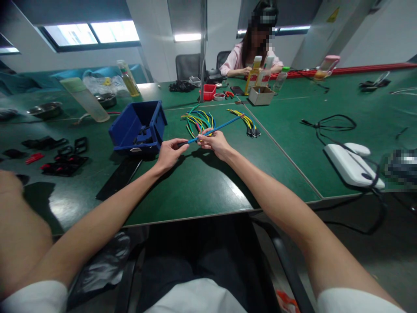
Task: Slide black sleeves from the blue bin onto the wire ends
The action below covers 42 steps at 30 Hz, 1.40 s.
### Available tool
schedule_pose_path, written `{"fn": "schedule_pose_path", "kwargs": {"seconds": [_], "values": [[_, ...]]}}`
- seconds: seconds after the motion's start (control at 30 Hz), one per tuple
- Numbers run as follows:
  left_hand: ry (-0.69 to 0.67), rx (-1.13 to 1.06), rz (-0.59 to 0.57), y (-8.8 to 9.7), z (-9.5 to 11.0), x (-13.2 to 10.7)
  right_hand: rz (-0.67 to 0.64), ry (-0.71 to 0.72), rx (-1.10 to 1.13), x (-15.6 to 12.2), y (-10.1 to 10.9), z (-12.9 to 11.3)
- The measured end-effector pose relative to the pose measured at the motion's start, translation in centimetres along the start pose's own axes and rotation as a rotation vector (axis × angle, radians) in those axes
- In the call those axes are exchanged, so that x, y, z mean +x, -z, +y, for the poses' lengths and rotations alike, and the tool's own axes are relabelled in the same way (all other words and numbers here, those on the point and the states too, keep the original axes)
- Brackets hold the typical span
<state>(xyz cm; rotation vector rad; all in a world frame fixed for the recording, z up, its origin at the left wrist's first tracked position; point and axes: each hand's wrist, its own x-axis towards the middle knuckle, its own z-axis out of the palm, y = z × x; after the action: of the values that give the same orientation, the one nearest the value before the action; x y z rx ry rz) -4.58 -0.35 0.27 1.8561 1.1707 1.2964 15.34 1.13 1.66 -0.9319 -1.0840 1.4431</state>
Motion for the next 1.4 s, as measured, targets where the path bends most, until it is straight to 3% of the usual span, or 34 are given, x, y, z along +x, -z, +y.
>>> {"fn": "schedule_pose_path", "kwargs": {"seconds": [0.57,0.77,0.93,1.3,1.4], "values": [[0.052,-0.060,-0.028,0.09,0.66,-0.17,-0.011,0.057,-0.080,-0.28,-0.17,-0.34],[-0.112,0.117,0.060,0.19,0.56,-0.31,0.010,0.063,-0.106,-0.16,-0.13,-0.21],[-0.286,0.223,0.017,0.54,0.50,-0.26,-0.002,0.040,-0.086,0.08,0.08,0.07],[-0.026,0.015,-0.065,0.03,0.45,-0.31,-0.003,0.051,-0.075,-0.49,-0.25,-0.63],[-0.103,0.066,-0.030,-0.02,0.57,-0.37,0.013,0.052,-0.109,-0.48,-0.23,-0.67]]}}
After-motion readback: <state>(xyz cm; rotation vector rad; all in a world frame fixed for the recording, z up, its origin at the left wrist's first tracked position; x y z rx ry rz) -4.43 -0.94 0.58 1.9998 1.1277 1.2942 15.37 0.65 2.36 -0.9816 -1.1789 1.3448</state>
